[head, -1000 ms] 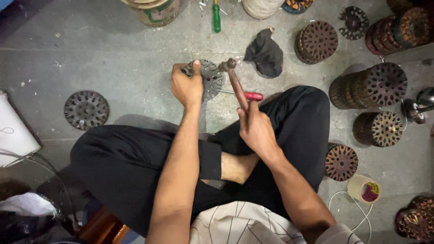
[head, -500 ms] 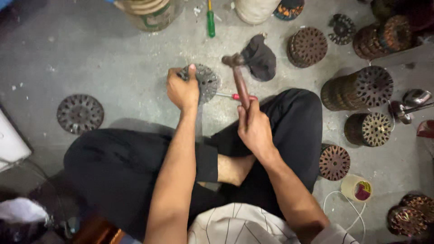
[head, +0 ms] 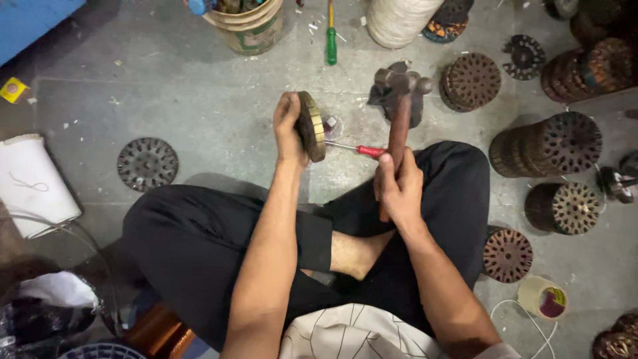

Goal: The person aligns and separates metal plates of a fan motor stator using a screwdriver and a hammer. They handle various stacks of metal components while sitting on a workshop floor.

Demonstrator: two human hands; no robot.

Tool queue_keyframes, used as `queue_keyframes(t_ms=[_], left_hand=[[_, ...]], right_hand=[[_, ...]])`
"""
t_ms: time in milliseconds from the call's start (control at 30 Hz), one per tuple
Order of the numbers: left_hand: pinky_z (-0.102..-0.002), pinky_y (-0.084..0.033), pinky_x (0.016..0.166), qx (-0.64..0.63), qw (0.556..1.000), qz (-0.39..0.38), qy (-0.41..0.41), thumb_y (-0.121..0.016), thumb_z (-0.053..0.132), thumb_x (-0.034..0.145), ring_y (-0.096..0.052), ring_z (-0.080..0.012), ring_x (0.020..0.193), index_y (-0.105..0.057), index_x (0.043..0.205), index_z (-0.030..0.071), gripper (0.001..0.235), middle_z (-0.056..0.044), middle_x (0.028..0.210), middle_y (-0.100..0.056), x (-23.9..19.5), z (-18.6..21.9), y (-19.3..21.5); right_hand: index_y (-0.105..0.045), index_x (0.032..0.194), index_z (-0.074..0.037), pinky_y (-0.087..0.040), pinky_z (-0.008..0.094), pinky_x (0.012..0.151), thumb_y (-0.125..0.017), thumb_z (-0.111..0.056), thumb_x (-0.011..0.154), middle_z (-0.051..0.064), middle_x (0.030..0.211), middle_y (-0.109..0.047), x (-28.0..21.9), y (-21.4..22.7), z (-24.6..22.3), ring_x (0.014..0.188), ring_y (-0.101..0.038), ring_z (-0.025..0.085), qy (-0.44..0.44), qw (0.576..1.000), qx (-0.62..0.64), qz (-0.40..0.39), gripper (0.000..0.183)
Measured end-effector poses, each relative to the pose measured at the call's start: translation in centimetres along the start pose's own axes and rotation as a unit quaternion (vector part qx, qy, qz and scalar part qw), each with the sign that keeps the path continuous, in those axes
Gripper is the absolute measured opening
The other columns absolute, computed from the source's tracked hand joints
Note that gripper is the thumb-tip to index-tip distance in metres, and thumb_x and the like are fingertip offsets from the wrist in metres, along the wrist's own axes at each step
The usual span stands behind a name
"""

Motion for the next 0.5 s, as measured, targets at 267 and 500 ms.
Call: queue_keyframes(t_ms=[267,500], left_hand=[[-0.025,-0.043,0.051,-0.135,0.982,-0.129,0.024,-0.06,0.038,0.101,-0.053,-0.0122,0.062,-0.057,0.105,0.009,0.029,-0.004,0.081,-0.056,-1.4,2.8,-3.8],[-0.027,-0.044,0.071,0.058,0.994,-0.088,-0.024,-0.069,0.027,0.102,-0.054,-0.0122,0.078,-0.061,0.105,0.003,0.026,-0.003,0.088,-0.059,-0.5,2.2,-2.4]], right_hand=[[-0.053,0.094,-0.004,-0.039,0.029,0.039,-0.059,-0.025,0.106,0.0,0.058,-0.053,0.4,-0.5,1.3,0.043,-0.051,0.009,-0.022,0.999,0.019,-0.016,0.025],[-0.059,0.096,-0.002,-0.043,0.037,0.049,-0.065,-0.026,0.102,0.008,0.06,-0.057,0.4,-0.9,0.8,0.052,-0.057,0.02,0.027,0.995,-0.088,-0.021,0.025]])
Point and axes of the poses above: each hand's wrist, its own x-axis towards the middle knuckle, its own y-axis out of the back of the hand, z = x × y, the point moved 8 cm from there along x, towards the middle knuckle
